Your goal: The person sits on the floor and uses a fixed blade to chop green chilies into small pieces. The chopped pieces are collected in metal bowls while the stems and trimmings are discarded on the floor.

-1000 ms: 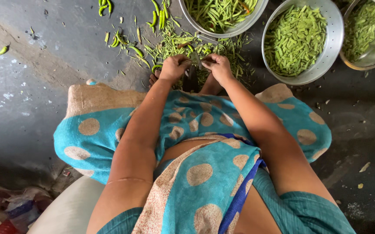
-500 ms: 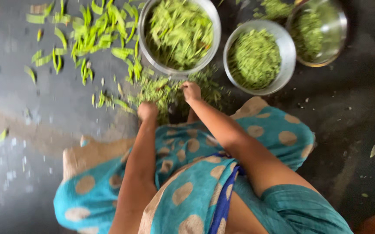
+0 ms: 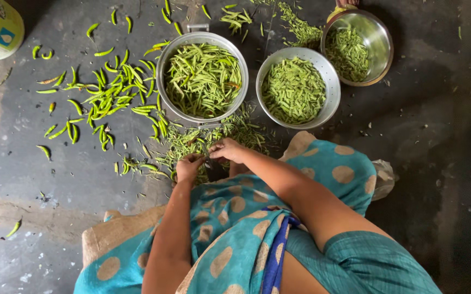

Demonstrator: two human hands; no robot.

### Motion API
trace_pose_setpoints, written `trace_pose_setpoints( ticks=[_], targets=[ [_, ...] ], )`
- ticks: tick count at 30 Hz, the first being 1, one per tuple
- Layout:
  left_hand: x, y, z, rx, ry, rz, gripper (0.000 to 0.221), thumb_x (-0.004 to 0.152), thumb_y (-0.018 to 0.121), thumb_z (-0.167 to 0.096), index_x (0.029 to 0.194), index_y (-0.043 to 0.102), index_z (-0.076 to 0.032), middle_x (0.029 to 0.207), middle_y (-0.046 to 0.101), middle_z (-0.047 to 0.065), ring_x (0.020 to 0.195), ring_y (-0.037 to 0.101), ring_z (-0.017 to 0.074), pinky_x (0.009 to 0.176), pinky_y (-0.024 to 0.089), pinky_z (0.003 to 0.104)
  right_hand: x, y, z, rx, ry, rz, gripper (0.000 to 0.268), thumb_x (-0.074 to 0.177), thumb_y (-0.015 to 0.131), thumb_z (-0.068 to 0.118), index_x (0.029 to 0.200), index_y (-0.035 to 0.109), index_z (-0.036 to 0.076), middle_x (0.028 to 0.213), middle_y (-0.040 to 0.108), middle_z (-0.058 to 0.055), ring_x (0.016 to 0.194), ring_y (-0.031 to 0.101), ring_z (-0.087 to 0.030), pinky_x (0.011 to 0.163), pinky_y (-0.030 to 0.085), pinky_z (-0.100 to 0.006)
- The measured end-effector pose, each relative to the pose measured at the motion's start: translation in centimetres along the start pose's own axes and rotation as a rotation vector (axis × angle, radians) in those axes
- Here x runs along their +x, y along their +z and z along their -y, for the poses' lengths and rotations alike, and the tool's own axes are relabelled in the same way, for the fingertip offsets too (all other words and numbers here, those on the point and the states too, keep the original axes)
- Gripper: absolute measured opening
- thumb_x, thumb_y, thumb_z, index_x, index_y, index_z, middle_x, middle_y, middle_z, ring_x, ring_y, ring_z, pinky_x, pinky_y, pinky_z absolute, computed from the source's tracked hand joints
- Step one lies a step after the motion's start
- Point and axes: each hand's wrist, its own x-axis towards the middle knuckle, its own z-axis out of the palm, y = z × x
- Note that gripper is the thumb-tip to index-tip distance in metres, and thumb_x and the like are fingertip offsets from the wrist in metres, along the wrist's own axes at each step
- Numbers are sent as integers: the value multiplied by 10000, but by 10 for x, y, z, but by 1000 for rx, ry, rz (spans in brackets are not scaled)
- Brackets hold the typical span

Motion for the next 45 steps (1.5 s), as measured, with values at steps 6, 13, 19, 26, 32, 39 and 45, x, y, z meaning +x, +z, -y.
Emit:
trace_pose_setpoints(
  ticks=[6, 13, 19, 26, 32, 39, 45],
  targets=[
    [14, 8, -15, 151, 75, -144, 298, 806, 838, -296, 990, 813, -63, 830, 776, 89, 727, 704, 168, 717, 552, 337, 13, -1, 21, -431, -127, -158, 160, 904, 798, 150, 1011, 755, 39, 843, 751, -70, 674, 652, -146, 601, 545, -305],
    [12, 16, -7, 32, 47, -187, 267, 814, 821, -309, 987, 811, -107, 857, 794, 72, 753, 719, 164, 742, 562, 329, 31, 10, 3, -159, -331, -74, 108, 887, 706, 69, 981, 744, 29, 861, 771, -86, 765, 717, -181, 666, 561, -323],
    [26, 24, -9, 241, -127, -223, 243, 822, 821, -338, 985, 828, -158, 897, 782, 108, 813, 738, 255, 774, 558, 387, 43, 18, 2, -793, -246, -406, 93, 832, 785, 156, 897, 802, 92, 876, 762, -126, 811, 725, -310, 744, 559, -410],
    [35, 18, -17, 304, -22, -370, 242, 887, 739, -352, 973, 827, -144, 882, 778, 161, 824, 744, 314, 772, 564, 427, 29, 17, 12, -771, -534, -450, 320, 814, 588, 17, 1024, 789, 149, 949, 760, -91, 819, 735, -240, 821, 581, -377],
    [20, -104, -4, 237, 103, -290, 221, 940, 624, -155, 1062, 788, -70, 1032, 789, 120, 918, 756, 219, 803, 566, 340, 43, -20, 25, -635, -404, -157, 168, 855, 732, 209, 795, 684, 60, 697, 703, -98, 604, 656, -219, 568, 511, -399],
    [-24, -59, -35, 229, -234, 209, 276, 995, 638, -265, 1164, 799, -119, 914, 761, 89, 688, 552, 209, 609, 456, 357, 6, -5, 19, -122, 122, 49, 56, 790, 741, 76, 836, 725, 47, 695, 723, -99, 563, 705, -173, 507, 582, -349],
    [-32, -26, -52, 583, 40, 354, 319, 986, 671, -367, 1095, 789, -91, 874, 754, 166, 770, 715, 313, 717, 536, 436, -27, 25, 15, -622, -222, -48, 177, 789, 784, 192, 950, 777, 117, 822, 765, -109, 732, 721, -259, 684, 549, -392]
  ],
)
